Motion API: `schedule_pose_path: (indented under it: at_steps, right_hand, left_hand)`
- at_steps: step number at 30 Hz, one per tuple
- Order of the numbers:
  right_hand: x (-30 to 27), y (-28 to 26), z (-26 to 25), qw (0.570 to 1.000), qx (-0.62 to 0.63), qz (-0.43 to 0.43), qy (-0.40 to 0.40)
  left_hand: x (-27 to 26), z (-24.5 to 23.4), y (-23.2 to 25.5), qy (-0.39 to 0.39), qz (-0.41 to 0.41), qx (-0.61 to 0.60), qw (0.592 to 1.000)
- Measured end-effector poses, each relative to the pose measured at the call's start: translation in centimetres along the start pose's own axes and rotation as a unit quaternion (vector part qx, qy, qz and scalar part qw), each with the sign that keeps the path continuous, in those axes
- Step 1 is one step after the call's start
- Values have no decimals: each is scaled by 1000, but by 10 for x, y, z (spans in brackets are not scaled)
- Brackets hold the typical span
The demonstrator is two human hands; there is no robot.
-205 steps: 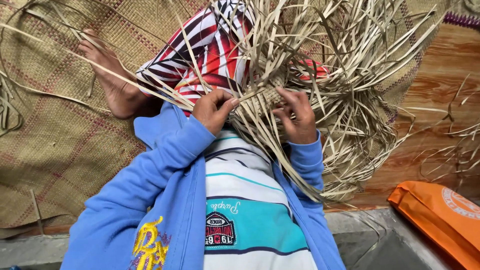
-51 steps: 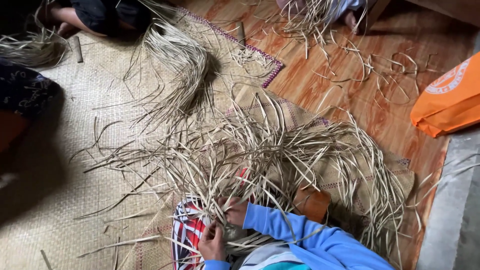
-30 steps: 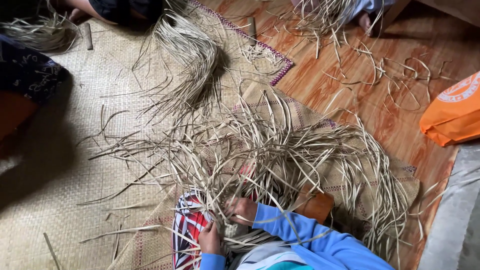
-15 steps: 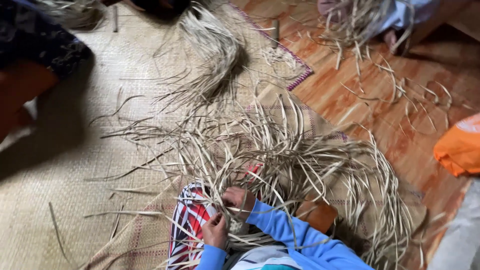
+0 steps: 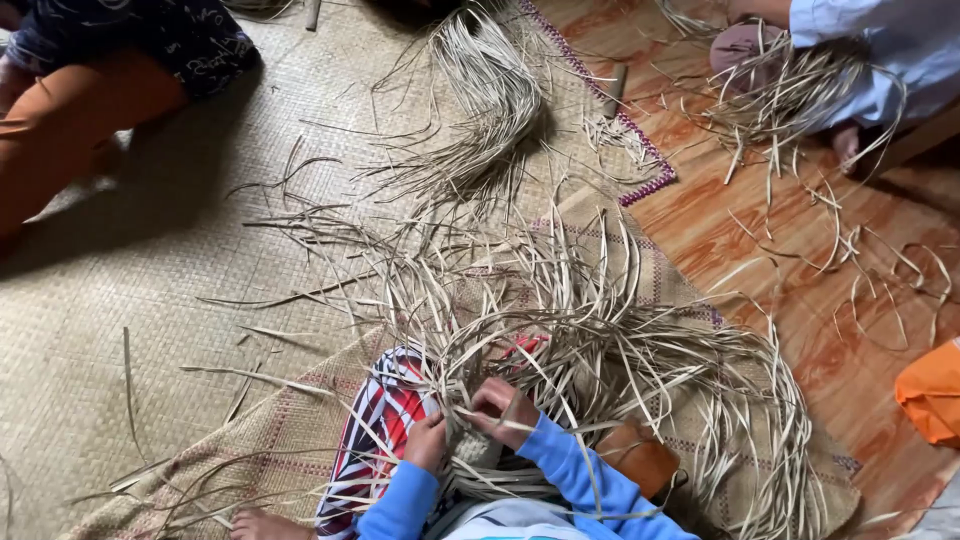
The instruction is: A person is sitting on the floor weaving a basket using dried plant fibers.
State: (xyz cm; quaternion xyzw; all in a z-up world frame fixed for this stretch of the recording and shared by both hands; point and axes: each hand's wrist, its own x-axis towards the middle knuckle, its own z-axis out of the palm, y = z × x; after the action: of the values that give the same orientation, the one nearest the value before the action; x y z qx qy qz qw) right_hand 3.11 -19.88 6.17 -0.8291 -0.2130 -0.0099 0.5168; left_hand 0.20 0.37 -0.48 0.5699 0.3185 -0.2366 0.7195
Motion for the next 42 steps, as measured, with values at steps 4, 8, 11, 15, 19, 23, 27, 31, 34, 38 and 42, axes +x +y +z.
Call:
schedule_pose_path:
  at_steps: [4, 8, 11, 15, 19, 23, 27, 31, 34, 38, 42]
  right_hand:
    - [-8, 1, -9, 995, 7, -96, -41]
    - [-13, 1, -9, 995, 17, -64, -76]
    - [-18, 5, -26, 981, 58, -87, -165]
    - [-3, -50, -24, 974, 121, 21, -191]
    - [2, -63, -24, 964, 227, 136, -13]
    - [3, -65, -112, 799, 160, 579, -29]
    - [-45, -138, -175, 958, 193, 165, 129]
    - [-61, -107, -195, 946, 295, -96, 95]
    - [-52, -130, -189, 896, 416, -156, -3]
    - [-47, -137, -188, 867, 462, -79, -169]
    - [-64, -159, -209, 871, 444, -44, -204]
  left_hand:
    - [10, 1, -12, -9, 49, 91, 995]
    - [22, 4, -37, 47, 154, 180, 970]
    - [-2, 11, -22, 67, 155, 225, 960]
    - [-51, 32, 29, 64, 110, 229, 965]
    - [-52, 46, 42, 51, 207, 315, 925]
    - [-25, 45, 36, 72, 329, 368, 867]
    - [-29, 54, 53, 33, 376, 366, 850]
    - [-41, 72, 63, -1, 437, 354, 827]
    - [-46, 75, 68, -5, 467, 374, 801]
    - [-44, 71, 73, 18, 473, 382, 794]
    - [-50, 69, 73, -17, 490, 367, 790]
